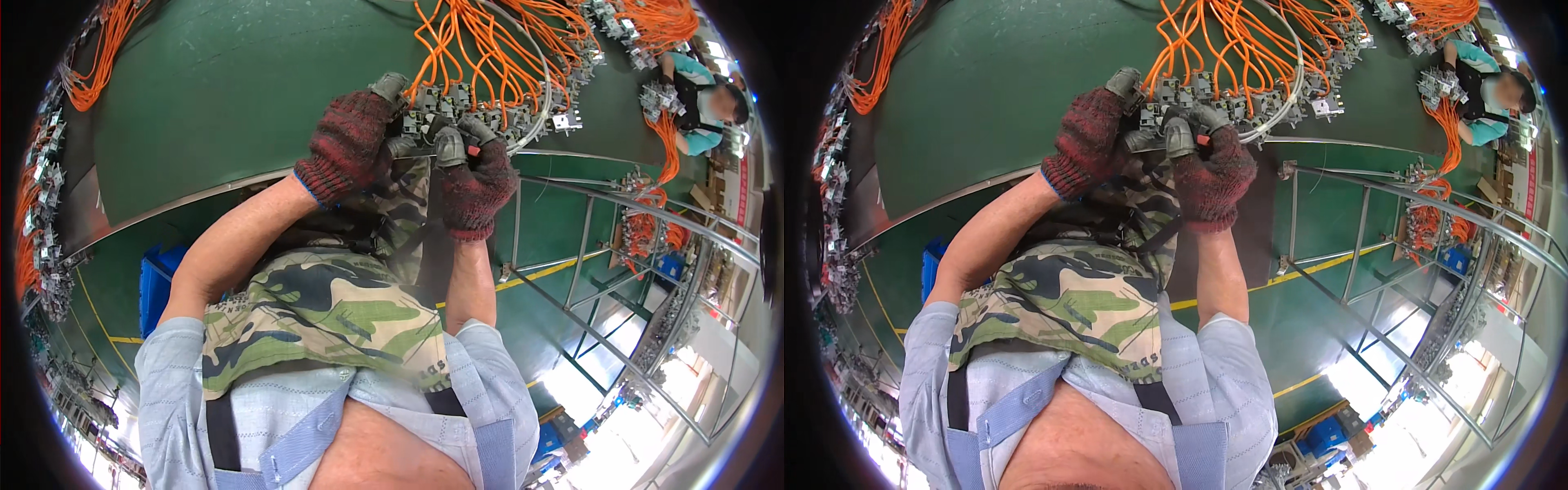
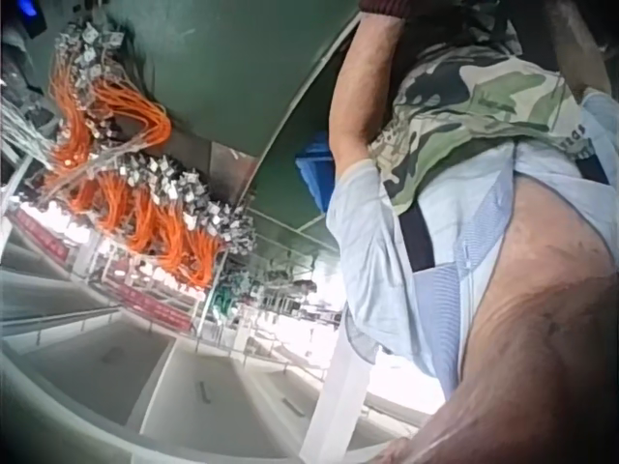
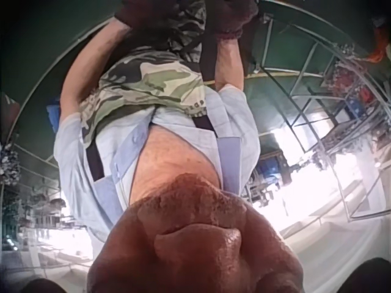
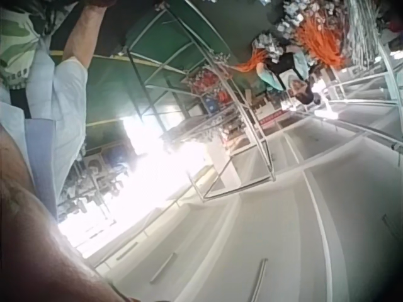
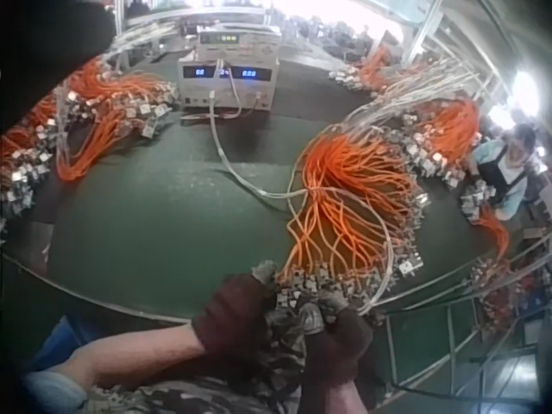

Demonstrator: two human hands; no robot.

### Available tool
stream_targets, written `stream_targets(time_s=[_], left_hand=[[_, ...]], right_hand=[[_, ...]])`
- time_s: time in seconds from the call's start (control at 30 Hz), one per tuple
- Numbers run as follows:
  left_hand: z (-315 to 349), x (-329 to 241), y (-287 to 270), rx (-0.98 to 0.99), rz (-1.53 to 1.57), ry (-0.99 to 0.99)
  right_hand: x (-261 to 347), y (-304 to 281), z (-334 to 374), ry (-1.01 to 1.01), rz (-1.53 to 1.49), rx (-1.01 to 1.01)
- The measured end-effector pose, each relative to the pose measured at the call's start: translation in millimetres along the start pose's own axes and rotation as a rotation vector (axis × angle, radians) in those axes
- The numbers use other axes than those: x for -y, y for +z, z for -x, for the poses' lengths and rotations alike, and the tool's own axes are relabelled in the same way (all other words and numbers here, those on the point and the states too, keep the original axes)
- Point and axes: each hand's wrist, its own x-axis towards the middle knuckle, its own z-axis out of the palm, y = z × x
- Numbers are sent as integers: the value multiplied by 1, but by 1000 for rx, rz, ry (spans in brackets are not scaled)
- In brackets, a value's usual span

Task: The recorder is assembling and inspecting orange cable harnesses with metal connectors at a manufacturing workbench.

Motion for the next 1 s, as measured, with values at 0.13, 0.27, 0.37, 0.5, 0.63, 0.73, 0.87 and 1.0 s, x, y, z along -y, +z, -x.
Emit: stream_targets(time_s=[0.13,0.27,0.37,0.5,0.63,0.73,0.87,1.0], left_hand=[[-1,-2,-6,43,-14,-16],[-8,1,-13,32,50,-1],[-20,17,-25,172,134,87],[-31,40,-20,254,184,96],[-27,44,-12,192,103,133],[-24,36,-9,138,148,71],[-21,32,-11,118,99,58],[-20,30,-11,92,116,55]], right_hand=[[6,-1,5,20,47,39],[3,0,2,96,-58,54],[-2,1,2,-13,8,37],[11,1,4,59,14,65],[7,7,10,43,-156,4],[16,10,7,73,-181,23],[12,14,8,42,-97,6],[16,19,7,97,-151,-26]])
